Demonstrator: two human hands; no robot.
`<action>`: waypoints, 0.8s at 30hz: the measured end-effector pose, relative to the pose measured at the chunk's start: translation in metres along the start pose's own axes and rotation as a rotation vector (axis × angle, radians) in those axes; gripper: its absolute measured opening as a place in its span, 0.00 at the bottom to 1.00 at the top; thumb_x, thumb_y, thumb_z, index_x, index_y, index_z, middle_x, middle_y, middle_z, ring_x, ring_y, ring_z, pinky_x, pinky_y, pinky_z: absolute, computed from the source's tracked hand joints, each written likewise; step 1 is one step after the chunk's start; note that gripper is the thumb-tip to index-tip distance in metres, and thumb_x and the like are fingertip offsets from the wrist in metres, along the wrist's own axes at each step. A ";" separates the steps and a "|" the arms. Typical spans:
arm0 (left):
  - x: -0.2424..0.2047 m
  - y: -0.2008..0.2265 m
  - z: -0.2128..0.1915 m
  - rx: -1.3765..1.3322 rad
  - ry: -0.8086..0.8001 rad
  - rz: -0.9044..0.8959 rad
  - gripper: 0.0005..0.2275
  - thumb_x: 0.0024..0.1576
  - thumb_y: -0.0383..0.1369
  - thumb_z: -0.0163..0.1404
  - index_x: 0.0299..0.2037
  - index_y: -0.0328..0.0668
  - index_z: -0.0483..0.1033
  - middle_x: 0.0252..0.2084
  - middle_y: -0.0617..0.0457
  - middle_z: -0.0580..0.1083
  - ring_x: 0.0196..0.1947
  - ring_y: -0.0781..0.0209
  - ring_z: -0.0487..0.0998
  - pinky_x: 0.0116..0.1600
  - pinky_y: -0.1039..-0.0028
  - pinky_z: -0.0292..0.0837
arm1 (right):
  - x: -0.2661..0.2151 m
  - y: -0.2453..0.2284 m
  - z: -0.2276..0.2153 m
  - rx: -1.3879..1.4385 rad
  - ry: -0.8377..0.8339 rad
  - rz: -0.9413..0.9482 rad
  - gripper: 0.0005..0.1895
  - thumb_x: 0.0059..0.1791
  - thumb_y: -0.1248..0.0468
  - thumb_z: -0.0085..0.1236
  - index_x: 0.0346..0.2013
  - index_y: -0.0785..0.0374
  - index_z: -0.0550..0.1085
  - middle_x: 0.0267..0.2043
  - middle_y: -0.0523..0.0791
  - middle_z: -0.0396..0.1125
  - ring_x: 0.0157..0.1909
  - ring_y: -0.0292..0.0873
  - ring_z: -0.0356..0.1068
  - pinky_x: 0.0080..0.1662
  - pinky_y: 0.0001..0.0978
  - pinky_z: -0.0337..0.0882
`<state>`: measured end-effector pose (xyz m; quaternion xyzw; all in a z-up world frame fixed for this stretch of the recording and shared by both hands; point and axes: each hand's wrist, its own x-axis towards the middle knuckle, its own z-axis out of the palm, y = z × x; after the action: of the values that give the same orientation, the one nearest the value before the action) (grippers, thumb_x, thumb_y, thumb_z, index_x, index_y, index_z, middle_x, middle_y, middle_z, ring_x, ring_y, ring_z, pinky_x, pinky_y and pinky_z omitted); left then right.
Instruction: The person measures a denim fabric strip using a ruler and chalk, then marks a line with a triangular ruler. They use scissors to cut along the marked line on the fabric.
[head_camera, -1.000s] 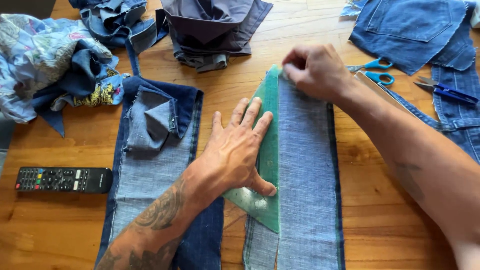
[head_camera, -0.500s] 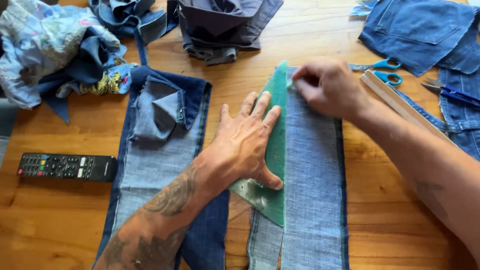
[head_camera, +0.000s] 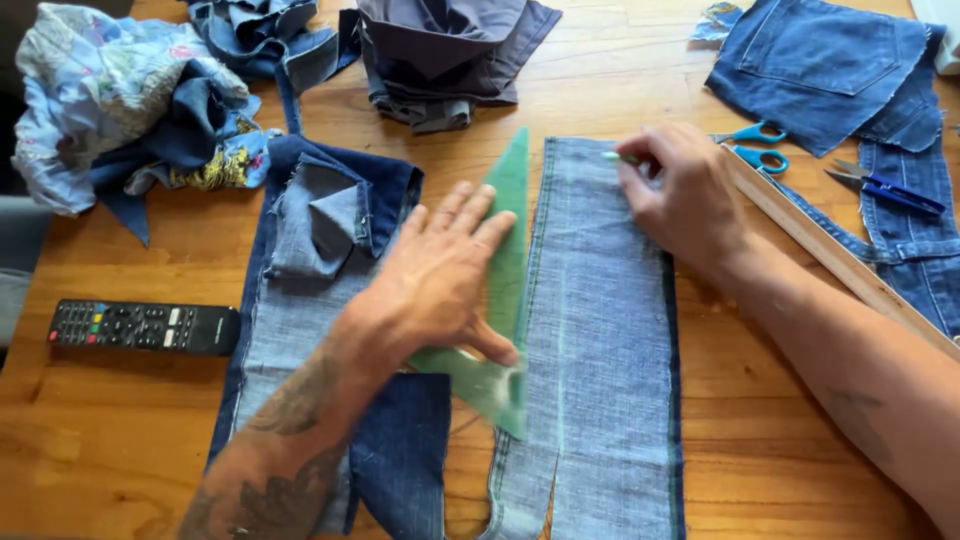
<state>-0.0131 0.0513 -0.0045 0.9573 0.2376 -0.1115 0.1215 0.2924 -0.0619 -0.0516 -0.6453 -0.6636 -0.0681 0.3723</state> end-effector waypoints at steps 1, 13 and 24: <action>-0.005 -0.010 -0.006 -0.012 -0.016 -0.017 0.81 0.25 0.70 0.91 0.88 0.50 0.50 0.93 0.43 0.40 0.92 0.43 0.36 0.86 0.39 0.36 | -0.010 0.002 -0.007 -0.077 0.043 -0.095 0.04 0.59 0.74 0.69 0.48 0.67 0.82 0.46 0.52 0.80 0.49 0.56 0.79 0.55 0.51 0.73; -0.001 0.012 -0.037 -0.089 0.033 0.019 0.53 0.45 0.58 0.81 0.80 0.44 0.70 0.83 0.43 0.67 0.83 0.43 0.63 0.82 0.53 0.58 | -0.048 -0.019 -0.053 -0.201 -0.022 0.011 0.14 0.60 0.64 0.71 0.57 0.71 0.85 0.55 0.60 0.81 0.55 0.61 0.77 0.55 0.54 0.76; -0.104 0.107 0.091 0.012 0.382 -0.345 0.23 0.54 0.55 0.75 0.41 0.50 0.80 0.44 0.50 0.77 0.47 0.44 0.78 0.49 0.55 0.79 | -0.112 0.075 -0.137 -0.629 -0.023 0.182 0.07 0.60 0.65 0.68 0.51 0.57 0.89 0.51 0.48 0.84 0.52 0.55 0.82 0.59 0.48 0.80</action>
<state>-0.0655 -0.1112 -0.0434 0.9070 0.4152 0.0510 0.0478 0.4035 -0.2188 -0.0485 -0.7859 -0.5539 -0.2289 0.1519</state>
